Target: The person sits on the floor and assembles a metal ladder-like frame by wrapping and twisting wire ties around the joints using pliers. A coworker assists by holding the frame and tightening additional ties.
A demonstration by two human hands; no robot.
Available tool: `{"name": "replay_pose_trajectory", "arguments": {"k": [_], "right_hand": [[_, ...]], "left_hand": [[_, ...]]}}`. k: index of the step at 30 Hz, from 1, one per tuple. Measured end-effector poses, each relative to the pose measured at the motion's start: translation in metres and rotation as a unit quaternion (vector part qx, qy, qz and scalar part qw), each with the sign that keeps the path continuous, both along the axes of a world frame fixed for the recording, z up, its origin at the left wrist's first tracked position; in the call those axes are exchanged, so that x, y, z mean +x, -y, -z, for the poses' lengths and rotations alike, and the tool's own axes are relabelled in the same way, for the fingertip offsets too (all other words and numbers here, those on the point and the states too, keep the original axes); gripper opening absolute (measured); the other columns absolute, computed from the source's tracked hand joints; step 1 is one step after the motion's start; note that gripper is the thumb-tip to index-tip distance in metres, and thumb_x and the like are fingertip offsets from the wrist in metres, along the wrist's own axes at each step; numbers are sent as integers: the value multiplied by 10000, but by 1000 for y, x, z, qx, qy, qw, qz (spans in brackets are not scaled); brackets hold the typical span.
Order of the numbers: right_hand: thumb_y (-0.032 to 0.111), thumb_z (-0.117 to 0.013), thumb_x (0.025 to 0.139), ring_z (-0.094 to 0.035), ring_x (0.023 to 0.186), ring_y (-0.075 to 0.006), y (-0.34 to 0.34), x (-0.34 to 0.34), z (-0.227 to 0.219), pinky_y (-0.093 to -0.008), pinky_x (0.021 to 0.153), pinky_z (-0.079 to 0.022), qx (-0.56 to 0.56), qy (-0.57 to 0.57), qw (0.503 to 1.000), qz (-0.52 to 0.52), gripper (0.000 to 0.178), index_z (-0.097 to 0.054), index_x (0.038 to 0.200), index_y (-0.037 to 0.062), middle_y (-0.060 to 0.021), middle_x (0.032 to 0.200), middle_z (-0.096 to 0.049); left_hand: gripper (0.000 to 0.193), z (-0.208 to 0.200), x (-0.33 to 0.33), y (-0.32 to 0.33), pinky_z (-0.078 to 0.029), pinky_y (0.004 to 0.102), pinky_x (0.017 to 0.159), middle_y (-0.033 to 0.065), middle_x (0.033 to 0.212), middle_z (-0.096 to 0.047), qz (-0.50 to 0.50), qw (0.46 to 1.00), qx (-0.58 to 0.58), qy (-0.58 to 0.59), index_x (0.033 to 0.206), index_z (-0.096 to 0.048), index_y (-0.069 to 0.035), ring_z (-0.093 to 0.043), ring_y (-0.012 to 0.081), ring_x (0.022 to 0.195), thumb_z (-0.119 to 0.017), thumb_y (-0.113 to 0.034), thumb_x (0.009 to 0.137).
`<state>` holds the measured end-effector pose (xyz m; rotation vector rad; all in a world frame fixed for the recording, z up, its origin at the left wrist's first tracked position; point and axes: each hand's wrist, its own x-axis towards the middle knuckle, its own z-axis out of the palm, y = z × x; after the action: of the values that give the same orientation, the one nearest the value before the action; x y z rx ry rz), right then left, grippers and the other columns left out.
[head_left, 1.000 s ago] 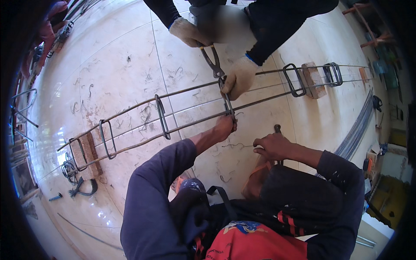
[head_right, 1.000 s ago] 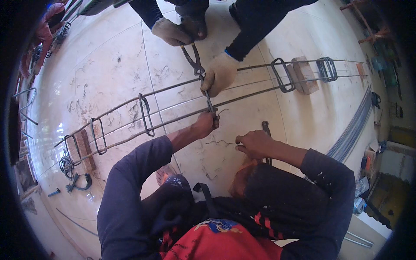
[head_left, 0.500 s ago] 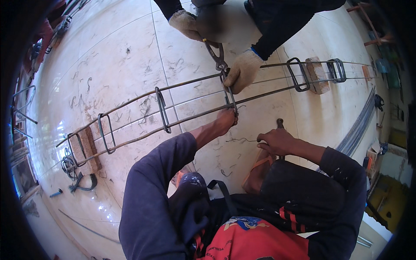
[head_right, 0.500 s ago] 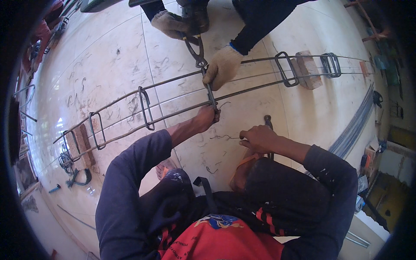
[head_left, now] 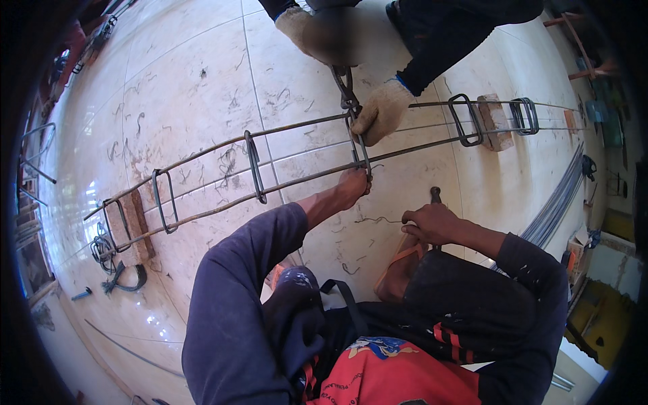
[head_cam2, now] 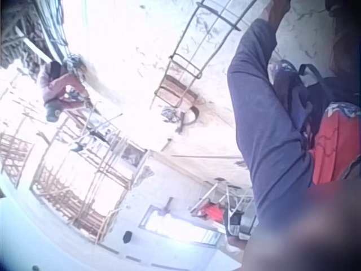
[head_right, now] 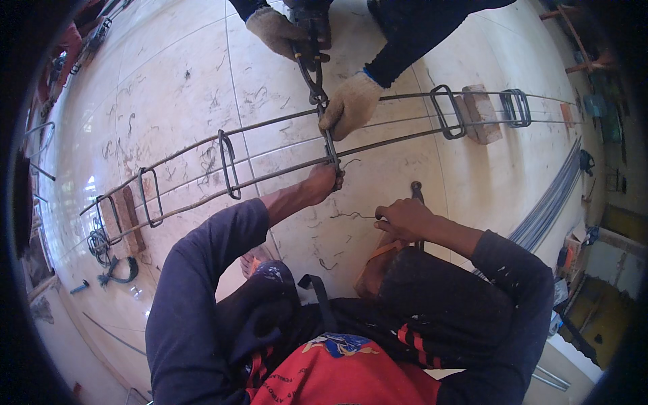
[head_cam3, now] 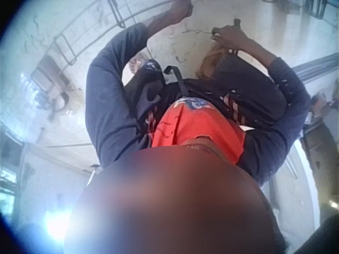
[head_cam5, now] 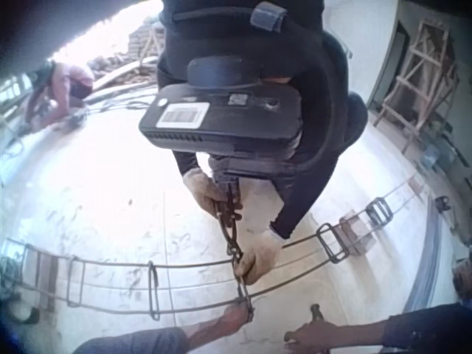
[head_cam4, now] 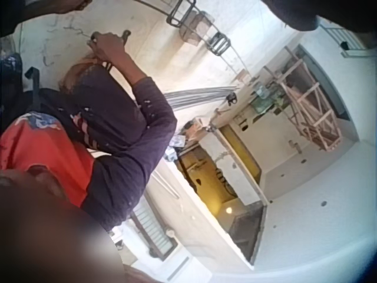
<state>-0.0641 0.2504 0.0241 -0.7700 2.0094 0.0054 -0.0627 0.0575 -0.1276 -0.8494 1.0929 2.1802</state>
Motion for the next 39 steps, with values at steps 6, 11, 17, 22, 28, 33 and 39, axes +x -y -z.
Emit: {"name": "replay_pose_trajectory", "arguments": {"k": [6,11,17,22,28,33,39], "right_hand": [[411,-518,930,-666,826,-374,-4,1,3,-488,752,-512,1,-4,1000,-3,369,-632,1083,95,-177,859,-691],[410,-520,930,-666,827,-373,-3,1,0,-488,747,-513,5,1,1000,-3,367,-634,1079,95,-176,857,-691],[407,-525,926,-668,839,-364,-3,1,2,-485,751,-513,6,1,1000,-9,367,-638,1080,94,-172,872,-694],[402,-528,923,-668,848,-360,-7,2,6,-481,757,-514,17,-2,1000,-13,366,-637,1091,97,-171,886,-695],[393,-512,935,-661,868,-386,-5,2,1,-490,781,-513,19,18,1000,-12,378,-625,1114,80,-211,885,-681],[386,-513,935,-662,862,-383,-7,3,4,-488,781,-512,23,17,999,-16,374,-617,1117,76,-206,880,-682],[382,-514,934,-663,859,-381,-5,2,3,-486,774,-514,35,16,999,-27,365,-615,1105,76,-199,876,-684]], "left_hand": [[181,2,-1,1,-396,309,488,55,743,-514,6,1000,12,9,1062,-490,-52,-475,161,561,-370,-133,955],[163,4,-1,1,-391,306,483,57,752,-524,7,1000,8,5,1031,-496,-47,-477,158,562,-379,-138,963],[135,5,-1,3,-396,307,491,56,764,-534,20,1000,-3,-12,936,-498,-49,-479,154,565,-397,-135,955],[66,-5,-3,5,-370,279,510,44,759,-496,29,999,24,-12,943,-436,-78,-439,133,590,-400,-116,984],[98,-6,-2,6,-371,271,504,41,755,-506,43,999,3,-20,984,-454,-72,-443,127,582,-415,-161,999],[130,-13,-3,6,-375,268,495,40,755,-509,46,999,-7,-4,1042,-470,-60,-445,123,577,-393,-154,995],[168,-3,-2,6,-382,272,507,38,745,-506,59,998,-2,-2,1092,-476,-53,-452,127,585,-399,-162,991]]}}
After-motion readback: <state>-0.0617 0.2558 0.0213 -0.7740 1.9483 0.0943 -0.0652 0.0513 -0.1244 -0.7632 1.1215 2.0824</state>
